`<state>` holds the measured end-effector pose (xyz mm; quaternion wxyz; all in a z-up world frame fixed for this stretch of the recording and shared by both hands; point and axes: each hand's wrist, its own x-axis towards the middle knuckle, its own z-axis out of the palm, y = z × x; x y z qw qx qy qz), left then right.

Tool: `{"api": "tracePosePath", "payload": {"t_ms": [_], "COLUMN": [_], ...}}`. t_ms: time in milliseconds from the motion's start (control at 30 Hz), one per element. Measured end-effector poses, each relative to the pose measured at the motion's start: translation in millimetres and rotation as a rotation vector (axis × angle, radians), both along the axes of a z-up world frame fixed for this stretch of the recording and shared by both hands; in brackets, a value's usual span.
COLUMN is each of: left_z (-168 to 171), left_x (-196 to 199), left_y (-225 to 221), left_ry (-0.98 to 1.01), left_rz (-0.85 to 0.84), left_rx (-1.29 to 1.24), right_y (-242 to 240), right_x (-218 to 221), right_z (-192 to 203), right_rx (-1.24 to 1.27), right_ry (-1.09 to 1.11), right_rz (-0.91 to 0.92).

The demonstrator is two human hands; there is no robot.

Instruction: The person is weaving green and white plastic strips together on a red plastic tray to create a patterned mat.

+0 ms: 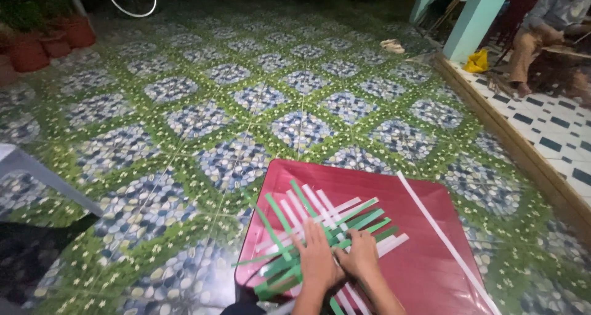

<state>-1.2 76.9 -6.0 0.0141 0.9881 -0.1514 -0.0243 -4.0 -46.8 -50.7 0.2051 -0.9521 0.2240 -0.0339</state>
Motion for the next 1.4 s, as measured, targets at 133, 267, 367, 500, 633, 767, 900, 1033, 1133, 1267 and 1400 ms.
{"api": "tracePosePath", "payload": {"t_ms": [133,267,367,500,633,767,900,1033,1133,1267,1400], "left_z": [30.5,16.8,42.9,-3.7,-10.6,-21.1,-66.5,-46.0,25.0,58.1,44.8], "left_x": [-2.6,-6.2,-28.4,-28.6,-29.1,-20.3,-4.3,-8.9,-25.2,-31.3,-27.6], "left_y": [7.7,4.3,25.7,27.4,25.5,31.2,11.2,17.5,27.9,33.5,31.0], "left_ry": [0.12,0.244,0.211,-0.043,-0.192,-0.231,-0.957,-0.262,0.202,0.336,0.296], "left_rz": [-0.133,-0.192,-0.106,-0.078,-0.066,-0.146,0.009,-0.039,-0.085,-0.116,-0.111], "left_rx": [0.149,0.118,0.049,0.036,-0.052,-0.154,-0.496,0.074,0.073,0.134,0.082], "right_y": [-11.4,-22.8,-23.6,-0.7,11.1,23.1,44.8,55.1,60.2,62.9,47.9], "right_x": [0.8,11.9,10.2,-3.1,-8.9,-7.2,-6.6,-9.5,-11.4,-12.7,-4.9], "right_z": [-20.1,-44.4,-37.3,-4.8,0.0,-5.5,34.1,45.9,56.7,76.1,58.0], "right_rx": [-0.059,-0.134,-0.117,-0.108,-0.224,-0.126,-0.137,0.009,0.094,0.227,0.184], "right_ry": [-0.124,-0.161,-0.159,-0.062,-0.113,-0.177,-0.035,0.08,0.052,0.153,0.123], "right_rz": [0.046,0.073,0.174,0.139,0.182,0.235,0.166,0.04,-0.001,-0.092,-0.029]}}
